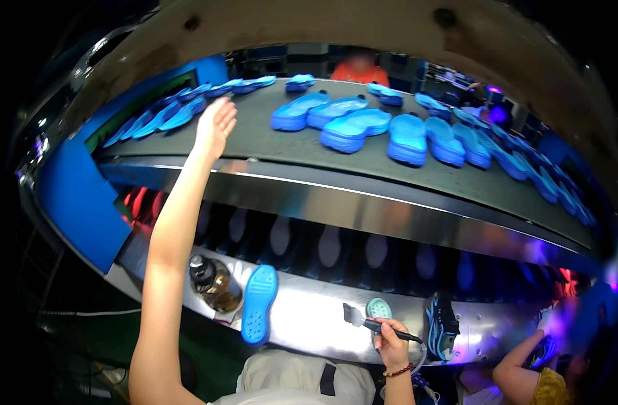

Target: The person reaches for a blue shoe sole from a conveyor belt, holds it, and applies a liquid with a brush to the bottom and inner edges before placing it back on the belt.

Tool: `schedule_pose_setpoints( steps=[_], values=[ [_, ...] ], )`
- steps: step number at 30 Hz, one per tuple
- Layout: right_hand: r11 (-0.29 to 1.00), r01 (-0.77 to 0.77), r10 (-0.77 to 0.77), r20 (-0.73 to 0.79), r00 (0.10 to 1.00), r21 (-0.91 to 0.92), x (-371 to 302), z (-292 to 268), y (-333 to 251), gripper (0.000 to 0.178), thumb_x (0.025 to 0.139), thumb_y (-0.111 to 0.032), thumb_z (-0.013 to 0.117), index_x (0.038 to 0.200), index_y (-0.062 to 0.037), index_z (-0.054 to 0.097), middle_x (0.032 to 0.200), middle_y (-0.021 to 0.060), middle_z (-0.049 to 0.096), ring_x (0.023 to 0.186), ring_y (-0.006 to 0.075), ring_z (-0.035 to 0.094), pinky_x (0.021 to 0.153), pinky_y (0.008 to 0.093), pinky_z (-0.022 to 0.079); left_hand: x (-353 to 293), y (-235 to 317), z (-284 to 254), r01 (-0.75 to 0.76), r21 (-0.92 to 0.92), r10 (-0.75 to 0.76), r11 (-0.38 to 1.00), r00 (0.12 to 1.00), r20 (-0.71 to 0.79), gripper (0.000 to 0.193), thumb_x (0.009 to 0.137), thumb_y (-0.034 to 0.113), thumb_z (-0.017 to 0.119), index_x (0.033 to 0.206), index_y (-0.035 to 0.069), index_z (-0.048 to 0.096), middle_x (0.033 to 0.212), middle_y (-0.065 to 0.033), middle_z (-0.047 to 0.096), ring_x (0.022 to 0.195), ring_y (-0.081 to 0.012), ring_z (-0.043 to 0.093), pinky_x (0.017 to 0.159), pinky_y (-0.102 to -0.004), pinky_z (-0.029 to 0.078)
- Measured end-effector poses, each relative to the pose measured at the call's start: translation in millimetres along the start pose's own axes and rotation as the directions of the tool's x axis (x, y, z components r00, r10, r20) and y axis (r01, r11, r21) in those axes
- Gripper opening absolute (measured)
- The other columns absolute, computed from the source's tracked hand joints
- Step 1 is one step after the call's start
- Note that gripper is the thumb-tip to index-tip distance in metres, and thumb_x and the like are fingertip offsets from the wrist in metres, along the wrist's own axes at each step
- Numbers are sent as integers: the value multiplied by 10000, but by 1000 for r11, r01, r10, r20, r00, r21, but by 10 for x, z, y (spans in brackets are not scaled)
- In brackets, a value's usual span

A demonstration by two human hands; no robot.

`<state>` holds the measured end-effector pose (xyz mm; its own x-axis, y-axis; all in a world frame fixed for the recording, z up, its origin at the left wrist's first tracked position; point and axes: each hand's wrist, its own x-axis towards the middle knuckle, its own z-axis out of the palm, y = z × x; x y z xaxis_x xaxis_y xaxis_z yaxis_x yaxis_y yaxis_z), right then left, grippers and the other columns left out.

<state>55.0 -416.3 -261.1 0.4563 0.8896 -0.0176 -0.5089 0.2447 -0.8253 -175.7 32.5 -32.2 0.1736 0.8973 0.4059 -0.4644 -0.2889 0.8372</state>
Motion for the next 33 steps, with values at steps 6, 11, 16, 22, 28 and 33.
schedule_pose_setpoints(
  steps=[6, 11, 16, 22, 28, 33],
  values=[
    [999, -33, 33, -7, 999, 21, 38, -19, 14, 174, 849, -105, 528, 936, 35, 582, 880, 159, 626, 516, 118, 490, 487, 210, 401, -20, -322, 940, -540, 812, -46, -222, 838, 544, 850, 669, 88, 563, 1383, 306, 155, 1325, -214, 352, 1239, -362, 324, 1032, -514, 196],
    [996, -65, 69, -82, 994, 58, -46, -185, -29, 180, 863, -100, 505, 950, 39, 578, 886, 144, 624, 535, 109, 495, 512, 207, 408, 331, -443, 1194, -567, 805, -385, -175, 792, 474, 766, 665, 33, 546, 1340, 255, 261, 1166, -181, 523, 1111, -316, 481, 968, -442, 330],
    [990, -68, 85, -131, 988, 124, -126, -451, -5, 181, 874, -88, 496, 967, 38, 586, 912, 135, 620, 542, 114, 494, 522, 209, 418, 275, -463, 1252, -626, 757, -291, -187, 771, 566, 585, 633, -8, 535, 1189, 146, 433, 1042, -196, 572, 991, -354, 536, 824, -428, 434],
    [975, -105, 132, -136, 982, 194, -93, -463, 46, 193, 871, -115, 516, 981, 27, 587, 884, 94, 616, 555, 89, 507, 514, 181, 415, -17, -352, 1562, -699, 704, -254, -128, 709, 658, 564, 608, 44, 578, 1151, 146, 462, 974, -207, 586, 940, -366, 549, 802, -429, 440],
    [983, -69, 96, -156, 983, 170, -110, -394, 53, 205, 868, -127, 524, 991, 26, 583, 841, 74, 612, 567, 85, 508, 521, 177, 411, -300, -493, 2061, -800, 592, -207, -92, 597, 775, 534, 631, 80, 581, 1146, 149, 456, 908, -216, 599, 866, -372, 574, 764, -437, 459],
    [996, -70, 83, -247, 965, 59, -110, -386, -30, 230, 868, -182, 546, 1003, -2, 594, 775, 6, 576, 610, 65, 512, 538, 169, 384, -514, -400, 2122, -735, 646, -116, 208, 637, 762, 473, 752, 321, 616, 1152, 122, 460, 1025, -183, 589, 962, -330, 560, 807, -406, 450]
  ],
)
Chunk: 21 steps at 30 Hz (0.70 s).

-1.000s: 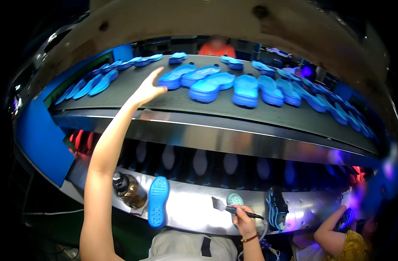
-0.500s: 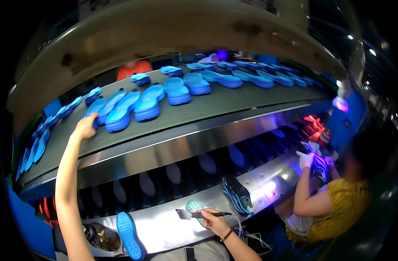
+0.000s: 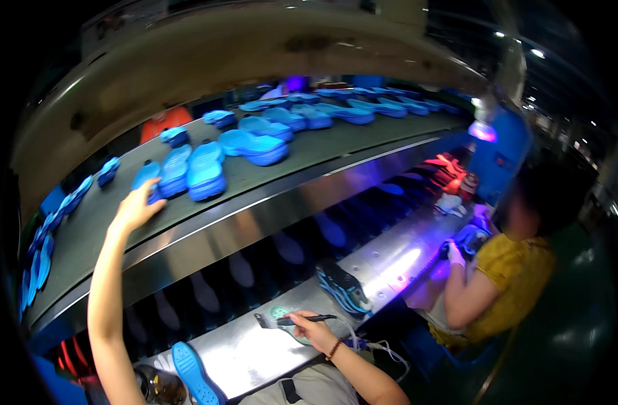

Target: The person reaches for a blue shoe sole from a conveyor belt, holds it, and applies a liquid with a brush to the bottom and inner edges before placing it back on the belt.

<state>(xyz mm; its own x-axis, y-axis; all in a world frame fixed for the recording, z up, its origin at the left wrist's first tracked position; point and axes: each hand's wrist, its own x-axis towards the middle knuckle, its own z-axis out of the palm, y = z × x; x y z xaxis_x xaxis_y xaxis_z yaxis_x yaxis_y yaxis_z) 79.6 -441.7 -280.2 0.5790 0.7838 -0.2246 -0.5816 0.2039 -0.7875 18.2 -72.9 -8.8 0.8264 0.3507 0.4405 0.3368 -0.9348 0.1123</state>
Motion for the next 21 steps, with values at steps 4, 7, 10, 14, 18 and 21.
schedule_pose_setpoints(
  steps=[4, 7, 10, 14, 18, 21],
  values=[
    [998, 40, -42, -47, 998, -51, 60, -96, 34, 264, 856, -192, 572, 1056, -20, 569, 941, 22, 598, 777, 82, 572, 641, 174, 430, -359, -329, 66, 45, 264, 2, 964, 985, -174, 345, 780, 363, 599, 795, 25, 531, 739, -175, 560, 738, -331, 555, 650, -420, 435],
    [993, 113, -111, 60, 992, -39, 123, 1, 18, 288, 828, -139, 606, 1080, -14, 548, 961, 48, 602, 817, 90, 577, 680, 189, 445, -825, -673, -26, -54, -228, -36, 972, 928, -370, 219, 810, 194, 597, 858, -11, 537, 876, -138, 580, 913, -254, 549, 830, -335, 407],
    [992, 103, -99, 54, 994, -78, 90, 15, -77, 280, 806, -123, 620, 1066, -32, 570, 967, 49, 611, 851, 83, 564, 708, 205, 442, -1435, -500, 37, -193, -570, -247, 799, 758, -604, 308, 894, 182, 455, 1110, -25, 530, 1141, -137, 527, 1063, -217, 482, 963, -330, 313],
    [978, 161, -158, 31, 987, -135, 108, 34, -69, 239, 800, -143, 628, 1018, -48, 612, 974, 33, 614, 860, 80, 556, 742, 208, 431, -2052, -150, 368, -195, -967, -882, 164, 410, -232, 415, 885, 233, 413, 1226, -2, 440, 1176, -150, 496, 1104, -242, 460, 967, -362, 321],
    [980, 195, -193, 44, 980, -42, 76, 70, -59, 256, 800, -111, 619, 1036, -16, 593, 970, 55, 610, 869, 100, 563, 756, 215, 443, -2702, 144, 1048, 128, -878, -662, -461, 609, 437, 518, 824, 316, 464, 1248, 23, 410, 1155, -171, 508, 1059, -283, 487, 931, -408, 356],
    [977, 201, -205, 62, 977, 66, -36, 23, -119, 254, 800, -55, 595, 1036, 38, 574, 987, 95, 600, 910, 133, 572, 802, 235, 454, -3109, 369, 1381, 317, -657, -366, -683, 630, 685, 602, 778, 378, 503, 1264, 41, 387, 1138, -187, 516, 1025, -313, 508, 905, -443, 383]
  ],
)
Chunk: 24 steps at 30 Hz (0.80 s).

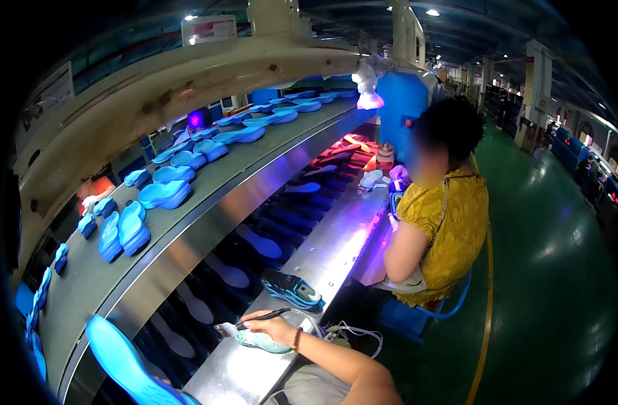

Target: The person reaches for a blue shoe sole from a conveyor belt, holds it, and applies a liquid with a brush to the bottom and inner edges before placing it back on the belt.

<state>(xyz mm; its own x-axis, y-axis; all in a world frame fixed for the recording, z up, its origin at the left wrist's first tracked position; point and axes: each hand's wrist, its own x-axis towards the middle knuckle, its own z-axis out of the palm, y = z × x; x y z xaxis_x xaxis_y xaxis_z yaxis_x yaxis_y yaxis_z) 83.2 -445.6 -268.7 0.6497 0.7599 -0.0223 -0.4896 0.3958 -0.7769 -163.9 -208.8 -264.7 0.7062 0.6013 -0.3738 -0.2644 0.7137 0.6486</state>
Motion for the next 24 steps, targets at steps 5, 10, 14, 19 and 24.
schedule_pose_setpoints(
  steps=[5, 10, 14, 19, 24],
  values=[
    [1000, -24, 24, 51, 998, -11, 31, 26, -13, 240, 801, -34, 587, 1027, 47, 571, 985, 109, 604, 917, 150, 578, 838, 250, 450, 67, -384, -156, 234, -72, -218, 970, 958, 188, 750, 702, 483, 567, 1291, 71, 349, 1111, -215, 531, 969, -364, 541, 860, -501, 428],
    [995, -102, 104, 192, 976, -17, 20, 362, 122, 195, 799, -38, 577, 982, 23, 607, 935, 84, 623, 874, 127, 582, 794, 236, 460, 50, -629, 502, 291, -260, -193, 921, 919, 344, 823, 734, 743, 327, 1276, 128, 401, 1174, -179, 504, 1035, -388, 495, 911, -523, 369],
    [994, -78, 90, 177, 980, -77, 99, 380, 207, 206, 788, -5, 559, 987, 37, 591, 959, 123, 616, 851, 187, 598, 767, 289, 485, 145, -859, 577, 369, -246, -206, 896, 837, 506, 879, 687, 798, 269, 1240, 137, 440, 1156, -218, 503, 1033, -404, 496, 915, -533, 368],
    [995, -88, 86, 58, 995, 40, 176, 568, 127, 203, 777, -15, 584, 974, 34, 591, 916, 120, 621, 819, 164, 595, 722, 255, 480, -14, -791, 755, 396, -221, -258, 891, 843, 472, 1024, 651, 838, 146, 1284, 63, 365, 1173, -192, 497, 1032, -323, 517, 904, -491, 394],
    [992, -29, 33, 31, 999, -124, 421, 753, 183, 191, 797, -64, 592, 970, 16, 605, 893, 77, 627, 785, 122, 586, 685, 217, 466, -174, -744, 859, 309, -219, -174, 925, 860, 480, 976, 700, 797, 42, 1293, 84, 347, 1120, -207, 511, 1001, -328, 526, 878, -478, 410]
  ],
)
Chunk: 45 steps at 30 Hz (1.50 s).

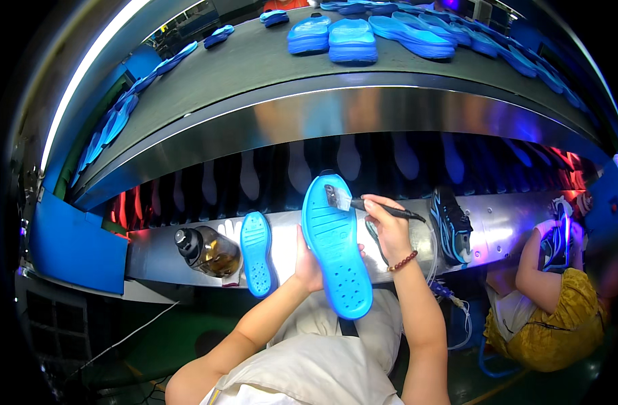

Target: The person reaches for a blue shoe sole from a conveyor belt, holds it, and applies a liquid with a brush to the bottom and inner edges before placing it back on the belt.

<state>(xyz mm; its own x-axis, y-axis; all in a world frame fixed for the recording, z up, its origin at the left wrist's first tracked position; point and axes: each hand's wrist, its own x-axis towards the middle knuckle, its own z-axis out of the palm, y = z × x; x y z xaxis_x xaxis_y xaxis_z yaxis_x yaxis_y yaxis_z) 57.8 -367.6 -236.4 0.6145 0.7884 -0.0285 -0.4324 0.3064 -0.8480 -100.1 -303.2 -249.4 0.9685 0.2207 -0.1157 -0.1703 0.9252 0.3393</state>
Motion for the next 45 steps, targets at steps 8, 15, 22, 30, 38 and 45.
schedule_pose_setpoints(
  steps=[8, 15, 22, 30, 38, 45],
  values=[
    [491, 484, -351, 344, 871, -724, -212, 491, 25, 161, 720, -82, 641, 856, 3, 648, 802, 130, 641, 754, 218, 623, 686, 285, 481, 158, -99, -194, -208, 138, 240, 968, 929, -283, 826, 786, 723, 112, 1326, 131, 310, 1283, -120, 404, 1182, -272, 386, 993, -429, 311],
    [604, 456, 100, 630, 770, -653, -770, 182, -136, 121, 673, -78, 652, 778, -17, 652, 768, 132, 642, 708, 239, 629, 666, 304, 491, -148, 310, -381, -152, 200, 184, 968, 972, -148, 971, 711, 794, 64, 1270, 67, 383, 1092, -193, 540, 1003, -313, 532, 874, -463, 427],
    [791, 370, -224, 332, 916, -487, -263, 376, -417, 148, 749, 1, 623, 895, 23, 636, 842, 113, 645, 752, 133, 610, 670, 237, 486, -110, 136, -80, 52, 38, -57, 998, 986, 156, 1022, 665, 833, 87, 1343, 93, 285, 1205, -205, 472, 1066, -350, 497, 916, -482, 387],
    [859, 329, -137, 444, 885, -392, -352, 363, -492, 196, 693, 17, 662, 888, 9, 643, 889, 144, 646, 838, 208, 625, 760, 309, 491, -155, 254, 56, -10, 72, 1, 997, 992, 125, 922, 722, 783, 110, 1333, 120, 304, 1261, -149, 439, 1079, -317, 492, 932, -460, 389],
    [873, 357, -77, 628, 775, -333, -443, 294, -488, 200, 679, 1, 678, 877, -2, 650, 901, 126, 645, 858, 204, 609, 799, 308, 465, -143, 364, 143, -261, 337, 262, 905, 964, 43, 931, 749, 760, 59, 1301, 68, 350, 1188, -147, 502, 1046, -269, 524, 899, -391, 429],
    [796, 487, -61, 754, 654, -358, -532, 301, -517, 208, 651, 17, 688, 855, -7, 658, 874, 106, 654, 858, 214, 604, 779, 312, 470, -22, 504, 209, -370, 132, 369, 920, 929, 33, 1071, 617, 872, 127, 1215, 20, 381, 968, -233, 554, 840, -333, 573, 743, -446, 479]
  ],
)
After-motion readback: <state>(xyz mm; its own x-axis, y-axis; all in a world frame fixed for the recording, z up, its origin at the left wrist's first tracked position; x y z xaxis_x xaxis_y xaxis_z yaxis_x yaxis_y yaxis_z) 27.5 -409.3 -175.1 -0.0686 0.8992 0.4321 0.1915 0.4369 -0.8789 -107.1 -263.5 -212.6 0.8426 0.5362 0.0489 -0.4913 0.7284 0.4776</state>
